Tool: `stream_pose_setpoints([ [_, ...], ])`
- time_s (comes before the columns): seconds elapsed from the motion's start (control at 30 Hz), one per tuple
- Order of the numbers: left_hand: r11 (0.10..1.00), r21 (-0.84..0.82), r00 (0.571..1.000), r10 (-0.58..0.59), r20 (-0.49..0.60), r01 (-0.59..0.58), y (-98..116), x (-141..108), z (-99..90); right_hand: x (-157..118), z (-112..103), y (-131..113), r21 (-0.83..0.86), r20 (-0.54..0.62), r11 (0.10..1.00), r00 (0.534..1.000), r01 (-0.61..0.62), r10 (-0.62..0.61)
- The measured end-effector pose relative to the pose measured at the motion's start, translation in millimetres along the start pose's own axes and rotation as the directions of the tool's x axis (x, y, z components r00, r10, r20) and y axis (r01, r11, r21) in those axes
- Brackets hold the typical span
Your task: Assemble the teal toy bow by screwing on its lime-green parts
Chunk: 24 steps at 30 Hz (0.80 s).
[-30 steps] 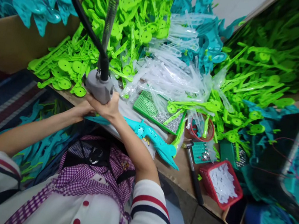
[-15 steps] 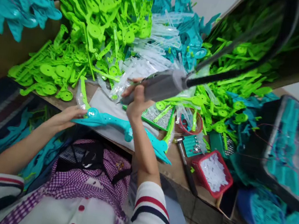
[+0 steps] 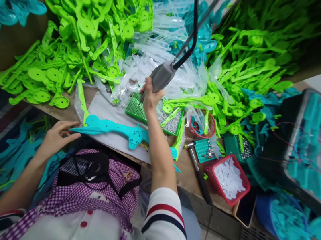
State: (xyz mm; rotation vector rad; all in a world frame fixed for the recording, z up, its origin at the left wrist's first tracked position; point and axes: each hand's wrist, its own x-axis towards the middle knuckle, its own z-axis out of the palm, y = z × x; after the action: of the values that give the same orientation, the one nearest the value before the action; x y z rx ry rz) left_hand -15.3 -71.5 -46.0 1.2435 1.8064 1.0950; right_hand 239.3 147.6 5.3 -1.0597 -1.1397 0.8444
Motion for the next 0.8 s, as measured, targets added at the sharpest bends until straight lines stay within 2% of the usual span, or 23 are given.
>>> stream_pose_setpoints([
  [0.13,0.998,-0.062,1.000,0.006,0.010,-0.006,-4.6,-10.2,-0.2,1.0,-1.8,3.9,-0.017,0.007,1.000,1.000,0.014,-0.014],
  [0.3,0.990,-0.140,0.997,-0.011,0.076,0.021,-11.4,-3.1,3.8,-0.7,-0.9,5.8,-0.048,0.008,0.999,1.000,0.011,-0.010],
  [0.43,0.992,-0.122,0.997,0.023,0.069,-0.014,-12.7,1.2,5.3,2.8,-1.7,6.0,-0.055,0.008,0.998,1.000,0.020,-0.019],
  [0.6,0.994,-0.097,0.995,0.063,0.075,-0.055,-11.0,2.3,8.2,4.1,-10.6,-17.9,-0.010,-0.040,0.999,0.998,0.050,-0.050],
  [0.67,0.992,-0.123,0.997,0.049,0.066,-0.040,-11.2,1.9,10.8,-10.3,-8.3,-35.8,0.048,-0.059,0.997,0.997,0.062,-0.059],
  [0.73,0.982,-0.188,1.000,-0.010,0.030,0.015,-11.9,1.1,14.0,-37.1,2.3,-52.1,0.168,-0.034,0.983,0.997,0.072,-0.067],
  [0.8,0.953,-0.287,0.994,-0.104,-0.024,0.093,-12.6,0.1,17.0,-71.5,20.8,-62.2,0.328,0.101,0.944,0.993,0.025,-0.061],
])
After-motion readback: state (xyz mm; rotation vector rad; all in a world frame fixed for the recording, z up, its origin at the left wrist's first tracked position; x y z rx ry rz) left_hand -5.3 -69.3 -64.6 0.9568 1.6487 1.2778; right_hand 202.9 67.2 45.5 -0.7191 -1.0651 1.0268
